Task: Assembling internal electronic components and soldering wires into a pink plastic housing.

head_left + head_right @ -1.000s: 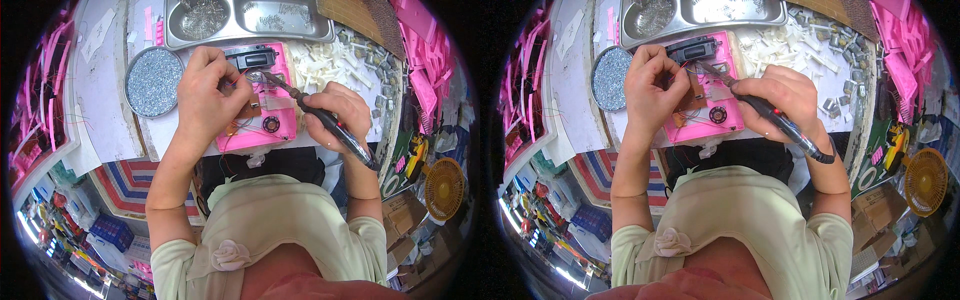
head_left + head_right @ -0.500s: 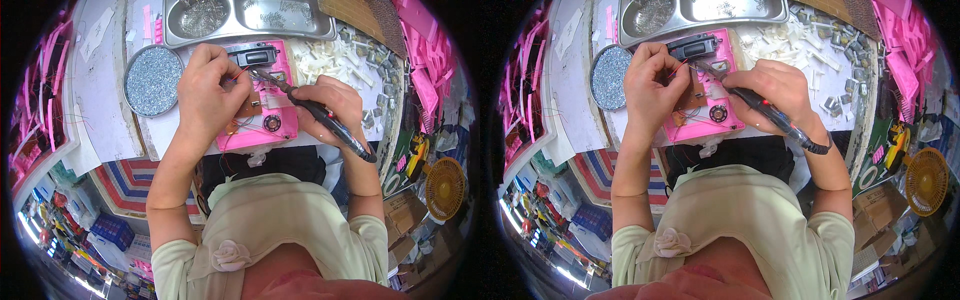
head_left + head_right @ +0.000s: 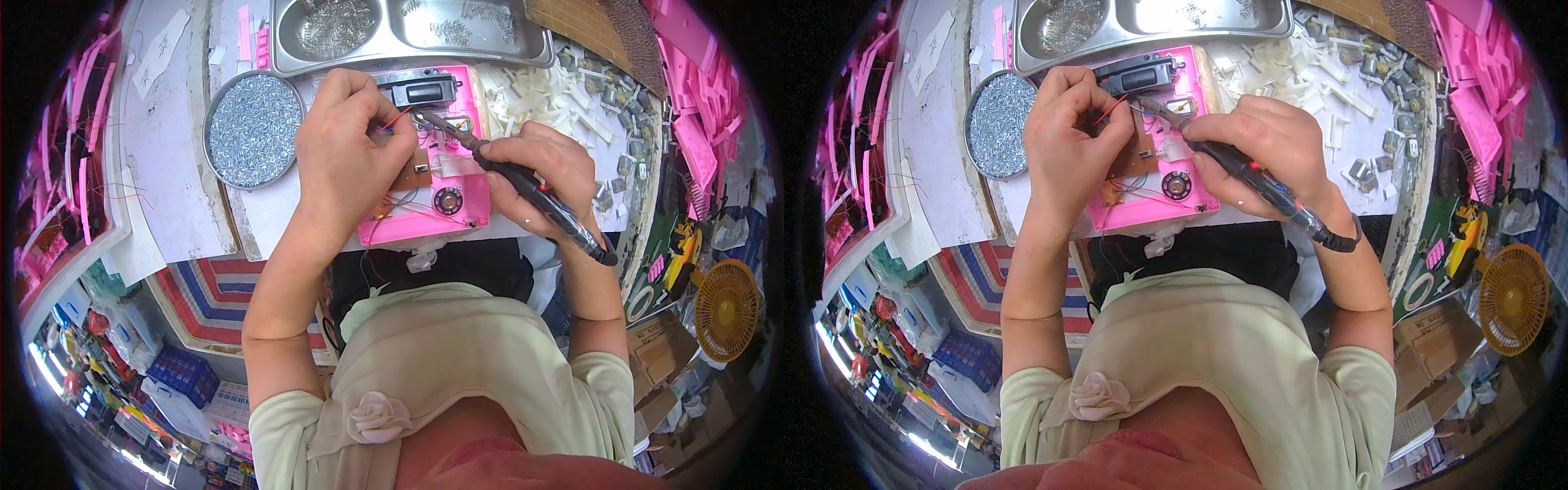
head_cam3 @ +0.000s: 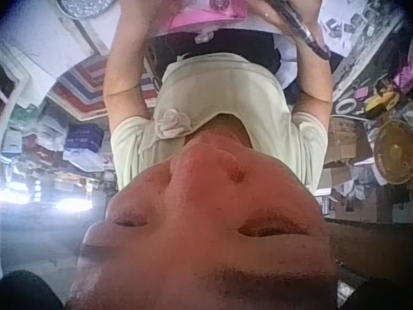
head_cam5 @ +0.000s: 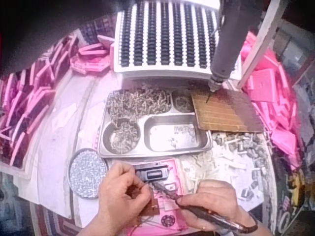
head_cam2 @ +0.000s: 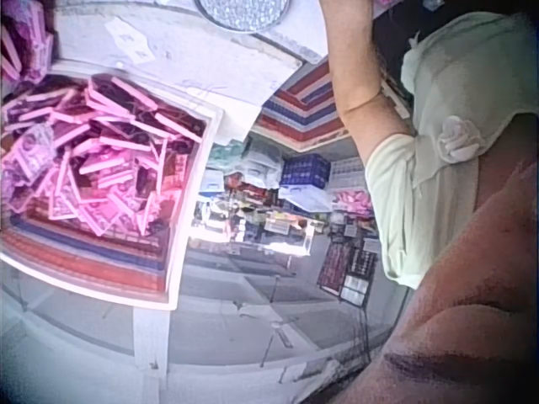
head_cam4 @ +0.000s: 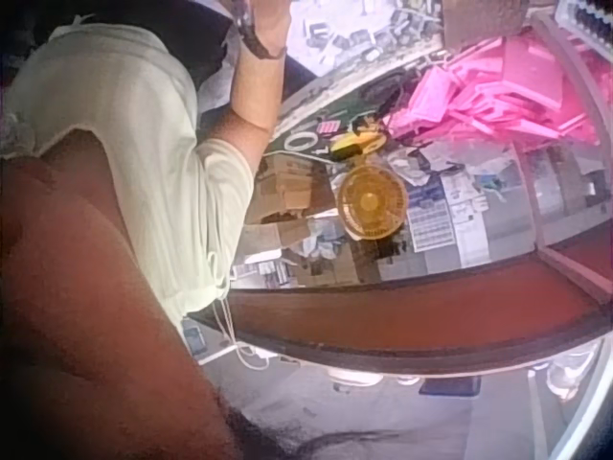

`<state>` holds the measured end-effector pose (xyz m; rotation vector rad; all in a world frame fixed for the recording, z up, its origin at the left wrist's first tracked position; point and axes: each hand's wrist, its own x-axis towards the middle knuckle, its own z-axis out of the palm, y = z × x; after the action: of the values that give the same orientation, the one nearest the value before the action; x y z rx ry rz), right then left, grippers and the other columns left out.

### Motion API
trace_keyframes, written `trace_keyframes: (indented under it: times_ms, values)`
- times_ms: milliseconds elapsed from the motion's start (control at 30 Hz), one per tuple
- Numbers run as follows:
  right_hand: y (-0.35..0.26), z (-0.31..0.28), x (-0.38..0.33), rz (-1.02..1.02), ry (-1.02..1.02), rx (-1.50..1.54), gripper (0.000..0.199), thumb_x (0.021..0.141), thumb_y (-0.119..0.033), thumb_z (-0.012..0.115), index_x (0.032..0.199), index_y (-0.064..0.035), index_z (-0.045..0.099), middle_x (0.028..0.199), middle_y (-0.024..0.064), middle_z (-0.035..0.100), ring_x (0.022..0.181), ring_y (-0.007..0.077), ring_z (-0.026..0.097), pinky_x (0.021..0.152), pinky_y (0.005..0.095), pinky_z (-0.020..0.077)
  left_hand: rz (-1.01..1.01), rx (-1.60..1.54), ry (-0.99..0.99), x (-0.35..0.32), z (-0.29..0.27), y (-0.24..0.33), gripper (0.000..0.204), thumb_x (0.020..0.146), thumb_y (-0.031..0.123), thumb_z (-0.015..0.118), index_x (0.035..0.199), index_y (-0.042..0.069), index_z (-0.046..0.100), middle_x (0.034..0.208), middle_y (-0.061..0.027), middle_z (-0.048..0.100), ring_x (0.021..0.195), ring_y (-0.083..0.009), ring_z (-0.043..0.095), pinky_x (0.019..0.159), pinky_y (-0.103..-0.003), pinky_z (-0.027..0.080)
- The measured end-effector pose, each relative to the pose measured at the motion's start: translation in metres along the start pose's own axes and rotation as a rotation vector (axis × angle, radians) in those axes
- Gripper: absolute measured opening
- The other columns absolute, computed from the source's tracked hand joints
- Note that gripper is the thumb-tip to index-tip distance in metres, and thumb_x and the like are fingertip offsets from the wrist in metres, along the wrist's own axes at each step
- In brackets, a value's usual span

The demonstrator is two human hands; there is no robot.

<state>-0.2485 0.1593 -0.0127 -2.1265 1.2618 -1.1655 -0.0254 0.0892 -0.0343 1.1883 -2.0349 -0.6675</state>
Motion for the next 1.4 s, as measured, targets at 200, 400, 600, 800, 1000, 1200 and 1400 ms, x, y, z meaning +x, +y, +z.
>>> trace_keyframes:
  times_ms: [200,400,600,800,1000,1200,1400]
  values:
    - [0.0,0.001,0.0,0.003,0.008,0.007,0.032,0.067,0.001,0.077,0.098,-0.0061,0.071,0.079,0.0071,0.07,0.058,0.0227,0.058,0.053,0.0322,0.0462,-0.022,-0.006,0.014,-0.001,0.001,0.001,0.014,0.071,0.005,0.076,0.072,0.002,0.063,0.087,-0.0081,0.059,0.071,-0.0236,0.062,0.063,-0.035,0.052]
    - [-0.001,-0.001,-0.005,0.012,0.009,0.003,0.032,0.067,0.001,0.077,0.098,-0.0065,0.072,0.074,0.0064,0.067,0.056,0.0223,0.058,0.052,0.0318,0.0452,0.02,0.001,0.041,0.0,0.003,0.001,0.015,0.071,0.005,0.076,0.071,0.002,0.061,0.087,-0.0089,0.059,0.071,-0.0249,0.062,0.063,-0.035,0.052]
    - [-0.004,-0.009,-0.007,-0.042,0.057,0.023,0.034,0.068,0.002,0.078,0.101,-0.0027,0.071,0.071,0.0063,0.066,0.053,0.0206,0.055,0.05,0.0315,0.0432,0.004,0.001,0.027,-0.001,0.002,0.001,0.014,0.07,0.005,0.076,0.072,0.002,0.062,0.088,-0.0093,0.059,0.072,-0.0255,0.062,0.063,-0.036,0.052]
    - [-0.003,-0.015,-0.015,-0.06,0.083,0.015,0.034,0.07,0.003,0.077,0.102,-0.0017,0.069,0.074,0.0072,0.068,0.054,0.0193,0.054,0.049,0.0301,0.0422,0.009,0.006,0.037,-0.001,0.003,0.001,0.014,0.07,0.004,0.077,0.072,0.002,0.063,0.088,-0.0088,0.059,0.072,-0.0243,0.062,0.063,-0.036,0.053]
    - [-0.002,-0.021,-0.018,-0.063,0.095,0.017,0.035,0.071,0.002,0.077,0.105,-0.0007,0.068,0.075,0.0079,0.069,0.054,0.019,0.055,0.049,0.0301,0.0426,-0.001,0.018,0.039,-0.002,0.003,0.002,0.013,0.07,0.004,0.078,0.073,0.001,0.065,0.09,-0.0089,0.059,0.073,-0.0234,0.062,0.063,-0.035,0.053]
    - [-0.003,-0.026,-0.02,-0.039,0.093,0.014,0.033,0.072,0.001,0.077,0.103,-0.0004,0.068,0.075,0.0082,0.069,0.054,0.0188,0.056,0.049,0.0299,0.0428,-0.001,0.013,0.041,-0.001,0.002,0.002,0.013,0.07,0.003,0.078,0.074,0.0,0.067,0.09,-0.0093,0.059,0.072,-0.0226,0.062,0.062,-0.034,0.052]
    - [0.0,-0.037,-0.027,-0.024,0.134,-0.033,0.031,0.072,0.0,0.078,0.102,-0.0006,0.069,0.071,0.0074,0.066,0.053,0.0176,0.054,0.048,0.0292,0.0404,0.061,-0.023,0.099,-0.007,-0.003,0.004,0.023,0.072,0.005,0.081,0.09,0.002,0.067,0.1,-0.01,0.058,0.069,-0.0194,0.06,0.059,-0.033,0.052]
